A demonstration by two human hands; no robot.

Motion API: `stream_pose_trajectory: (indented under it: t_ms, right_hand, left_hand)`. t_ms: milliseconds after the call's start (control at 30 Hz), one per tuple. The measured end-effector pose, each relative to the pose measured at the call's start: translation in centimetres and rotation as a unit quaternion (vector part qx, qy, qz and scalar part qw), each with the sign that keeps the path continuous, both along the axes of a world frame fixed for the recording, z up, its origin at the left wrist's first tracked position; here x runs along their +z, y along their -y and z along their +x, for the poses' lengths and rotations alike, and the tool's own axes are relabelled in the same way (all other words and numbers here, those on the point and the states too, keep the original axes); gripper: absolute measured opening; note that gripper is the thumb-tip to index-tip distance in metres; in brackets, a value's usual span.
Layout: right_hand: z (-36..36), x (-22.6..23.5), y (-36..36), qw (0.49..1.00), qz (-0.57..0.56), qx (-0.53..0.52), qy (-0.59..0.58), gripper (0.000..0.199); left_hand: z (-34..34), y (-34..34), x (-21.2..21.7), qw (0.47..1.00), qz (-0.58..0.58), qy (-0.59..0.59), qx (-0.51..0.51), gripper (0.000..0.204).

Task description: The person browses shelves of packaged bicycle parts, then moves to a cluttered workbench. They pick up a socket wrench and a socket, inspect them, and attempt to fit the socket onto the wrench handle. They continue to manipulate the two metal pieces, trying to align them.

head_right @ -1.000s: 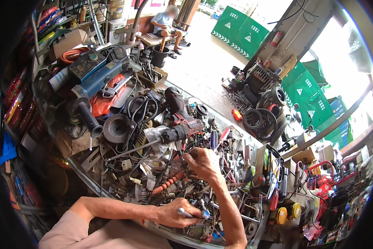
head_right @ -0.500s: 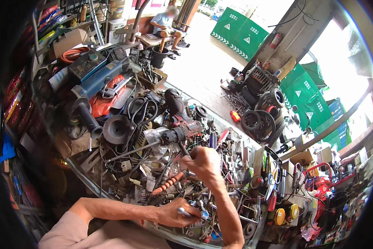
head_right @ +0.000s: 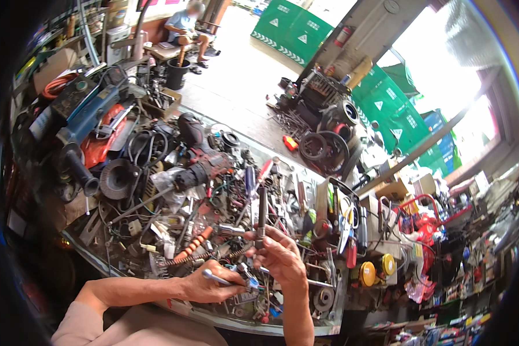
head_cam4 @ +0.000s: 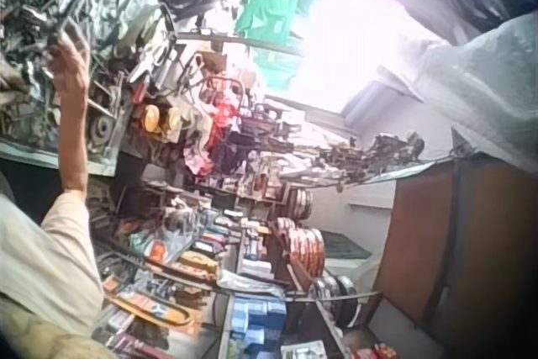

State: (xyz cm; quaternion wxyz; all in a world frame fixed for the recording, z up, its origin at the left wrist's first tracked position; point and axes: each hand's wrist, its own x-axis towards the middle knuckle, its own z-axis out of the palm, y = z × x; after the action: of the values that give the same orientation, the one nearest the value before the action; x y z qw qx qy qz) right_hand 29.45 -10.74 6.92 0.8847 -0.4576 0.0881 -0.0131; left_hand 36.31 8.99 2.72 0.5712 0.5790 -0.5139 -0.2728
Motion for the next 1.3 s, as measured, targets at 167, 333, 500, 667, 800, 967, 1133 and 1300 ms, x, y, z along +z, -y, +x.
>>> stream_pose_trajectory:
  t_ms: [167,333,500,667,800,967,1133,1300]
  right_hand:
    - [-1.2,-1.1,-1.7,0.995,0.08,-0.037,0.05,0.039]
    - [-1.8,-2.5,-1.4,0.99,0.098,-0.071,0.071,0.037]
    - [-2.6,-2.8,-1.7,0.988,0.117,-0.073,0.07,0.037]
    - [-2.3,-2.7,-1.6,0.988,0.134,-0.044,0.066,0.037]
    - [-2.2,-2.9,-1.8,0.985,0.154,-0.042,0.07,0.035]
    - [-2.4,-3.5,-1.9,0.98,0.174,-0.058,0.079,0.031]
    - [-2.1,-2.7,-2.5,0.984,0.137,-0.076,0.082,0.022]
    - [-1.9,-2.6,-2.8,0.994,0.014,-0.103,0.045,0.019]
  left_hand:
    - [-0.1,0.0,0.3,0.999,0.019,-0.028,0.002,0.012]
    - [0.2,-0.1,1.1,0.996,0.071,-0.048,-0.022,0.011]
    - [0.1,0.2,-0.1,0.999,0.02,-0.02,-0.016,0.009]
    - [0.0,0.2,0.4,0.999,0.035,-0.021,-0.001,0.012]
    - [0.4,0.3,0.6,0.999,0.038,-0.008,0.03,0.017]
    - [2.0,-0.1,2.3,0.986,0.152,-0.03,0.064,0.04]
    - [3.9,-0.3,2.4,0.98,0.128,-0.065,0.141,0.067]
    - [4.5,-0.2,2.8,0.961,0.101,-0.121,0.228,0.064]
